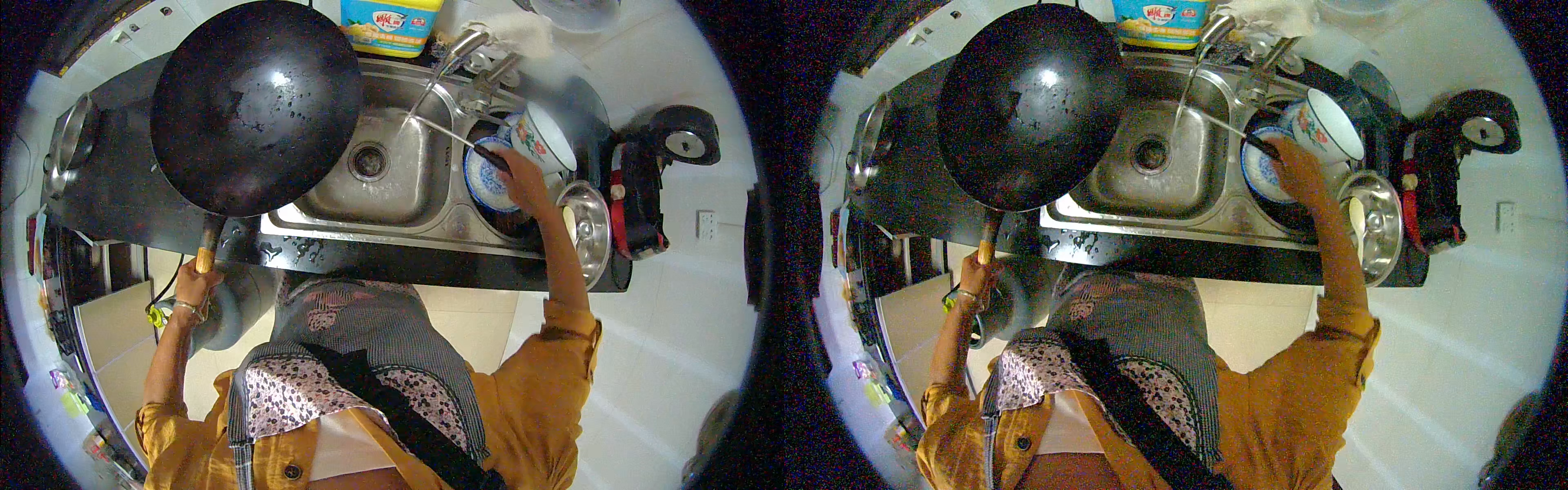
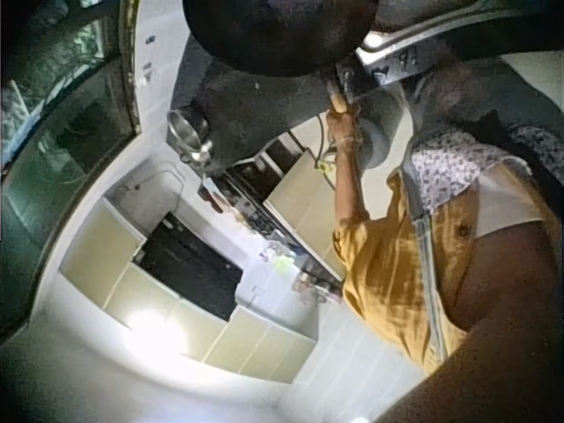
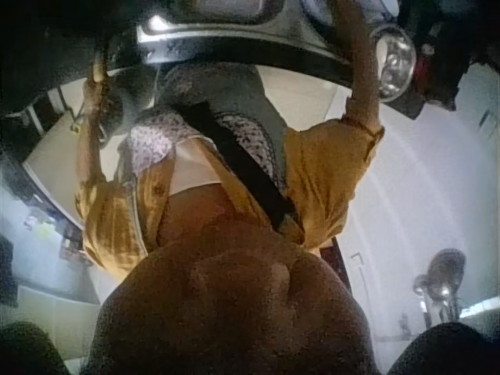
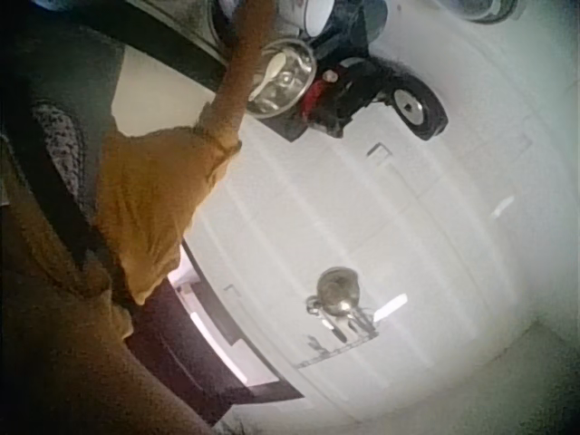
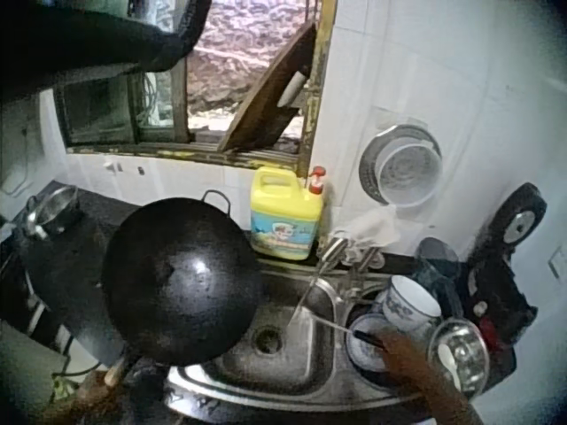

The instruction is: The person wipes a range hood with a tissue, then carries a wok and a spatula to the sink. They wash the spatula and the wok using a scrubber and water, rinsing both items thoroughly before placing them aside.

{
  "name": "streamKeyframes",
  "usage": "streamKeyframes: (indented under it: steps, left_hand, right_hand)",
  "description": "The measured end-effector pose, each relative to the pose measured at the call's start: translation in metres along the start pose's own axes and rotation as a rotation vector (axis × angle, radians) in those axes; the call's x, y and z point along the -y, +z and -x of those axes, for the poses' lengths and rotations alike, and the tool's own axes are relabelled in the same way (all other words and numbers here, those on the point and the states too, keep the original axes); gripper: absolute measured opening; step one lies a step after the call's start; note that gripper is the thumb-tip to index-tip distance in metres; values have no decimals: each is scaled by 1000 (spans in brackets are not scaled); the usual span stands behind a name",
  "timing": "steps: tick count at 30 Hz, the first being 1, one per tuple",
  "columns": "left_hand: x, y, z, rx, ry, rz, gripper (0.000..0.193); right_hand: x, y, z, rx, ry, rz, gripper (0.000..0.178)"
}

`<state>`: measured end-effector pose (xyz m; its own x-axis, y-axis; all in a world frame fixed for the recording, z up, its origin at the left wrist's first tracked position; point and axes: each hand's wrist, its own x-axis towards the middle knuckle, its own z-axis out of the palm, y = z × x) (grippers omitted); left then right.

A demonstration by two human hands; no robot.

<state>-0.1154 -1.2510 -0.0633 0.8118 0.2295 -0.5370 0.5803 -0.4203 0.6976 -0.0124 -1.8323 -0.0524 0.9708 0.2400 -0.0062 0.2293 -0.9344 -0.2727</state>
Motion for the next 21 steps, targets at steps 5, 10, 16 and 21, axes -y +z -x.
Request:
streamKeyframes:
  steps: [5,10,16,21]
  left_hand:
    - [8,-3,14,-41,-12,89,15]
    - [11,1,31,-115,23,27,14]
    - [19,12,34,-146,-15,185,11]
    - [35,23,39,-262,41,63,12]
  right_hand:
    - [-32,-2,-51,28,-68,3,40]
    - [-51,-24,-64,67,-114,-30,45]
    - [-45,-28,-66,15,-67,-106,45]
    - [-35,-21,-48,-108,-196,19,44]
